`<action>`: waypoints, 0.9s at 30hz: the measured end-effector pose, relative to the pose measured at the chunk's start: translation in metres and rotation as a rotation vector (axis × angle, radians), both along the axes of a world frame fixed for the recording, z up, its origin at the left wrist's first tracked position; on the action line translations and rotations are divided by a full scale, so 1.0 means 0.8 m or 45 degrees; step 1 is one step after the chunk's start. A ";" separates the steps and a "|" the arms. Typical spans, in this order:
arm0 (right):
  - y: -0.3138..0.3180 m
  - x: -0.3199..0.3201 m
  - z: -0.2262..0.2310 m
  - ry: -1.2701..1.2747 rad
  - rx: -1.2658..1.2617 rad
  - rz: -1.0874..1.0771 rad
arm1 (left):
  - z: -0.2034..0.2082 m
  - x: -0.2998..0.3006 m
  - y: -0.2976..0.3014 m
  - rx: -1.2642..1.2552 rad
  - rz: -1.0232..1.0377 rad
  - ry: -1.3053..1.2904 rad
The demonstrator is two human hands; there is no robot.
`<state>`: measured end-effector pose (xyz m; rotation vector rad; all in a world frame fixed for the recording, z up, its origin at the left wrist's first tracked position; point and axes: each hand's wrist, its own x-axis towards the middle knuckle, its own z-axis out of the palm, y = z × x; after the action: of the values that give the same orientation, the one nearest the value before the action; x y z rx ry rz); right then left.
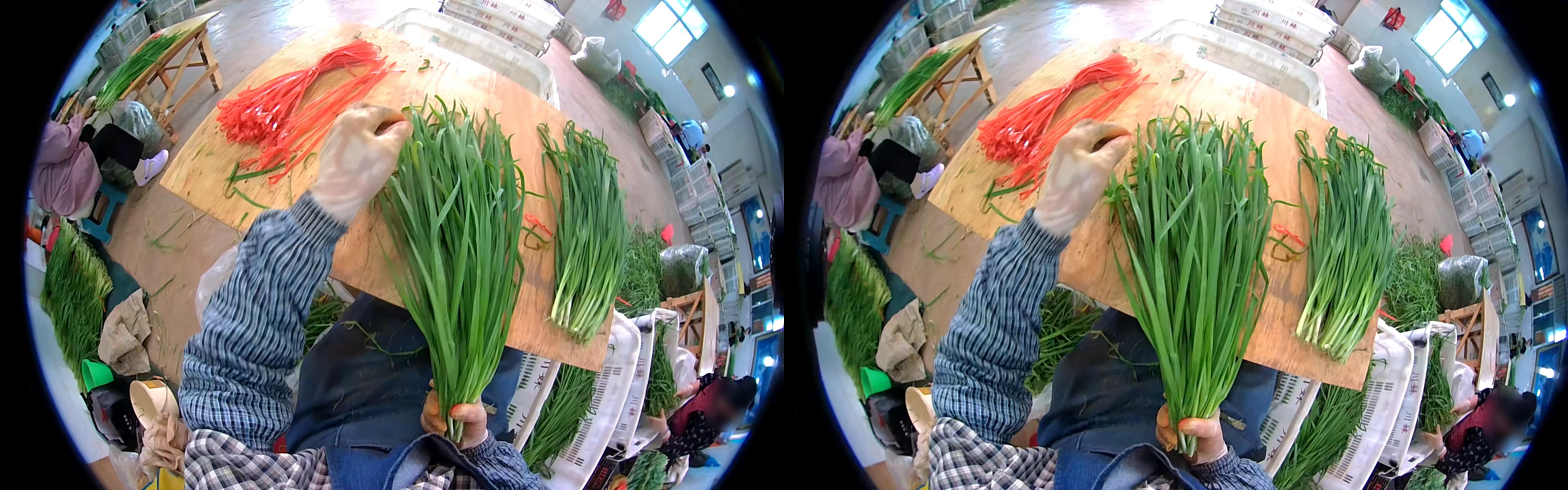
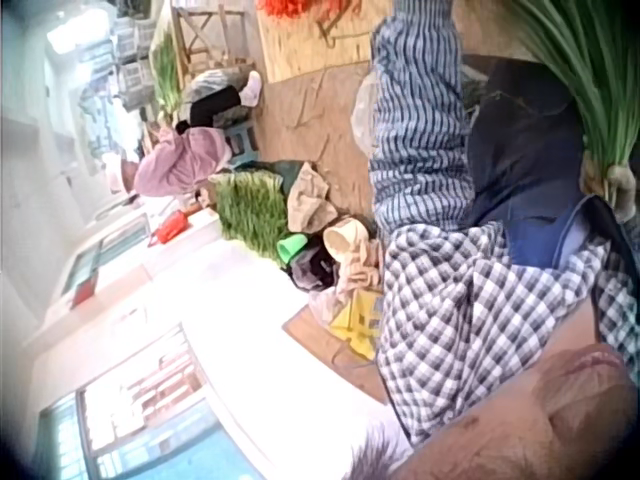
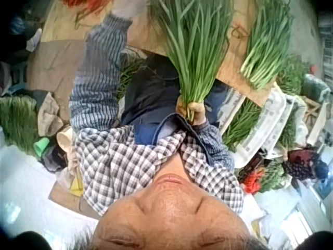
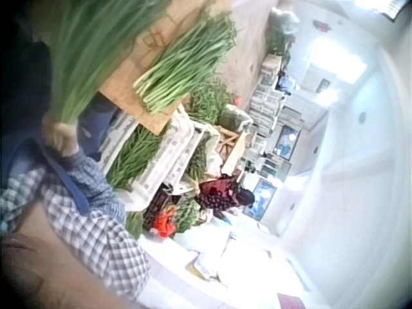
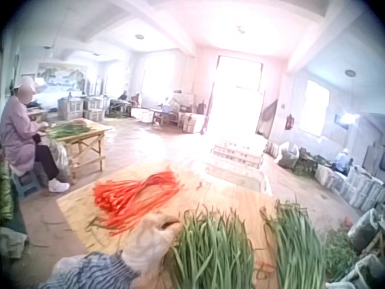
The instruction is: The person sorts through a bundle of chives by hand, removes individual stems, and uses a red tie to secure the bundle before placing it into a white plastic crate.
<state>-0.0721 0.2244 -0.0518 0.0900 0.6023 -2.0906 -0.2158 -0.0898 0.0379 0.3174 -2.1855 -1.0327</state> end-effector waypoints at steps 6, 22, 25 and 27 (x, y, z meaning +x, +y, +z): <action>-0.006 -0.001 0.007 -0.038 0.148 -0.089 | -0.011 -0.061 -0.013 -0.288 -0.052 -0.394; -0.002 -0.002 0.004 -0.081 0.085 -0.072 | 0.087 0.082 -0.002 -0.411 -0.080 0.178; 0.000 -0.001 0.001 0.028 0.090 -0.097 | 0.085 0.134 -0.017 0.082 -0.146 0.195; 0.001 -0.001 -0.003 0.060 0.108 -0.087 | 0.071 0.160 -0.029 0.270 -0.192 0.199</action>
<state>-0.0727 0.2252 -0.0540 0.1113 0.7262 -2.1383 -0.0879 -0.1130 0.0949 0.1627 -1.9874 -1.3315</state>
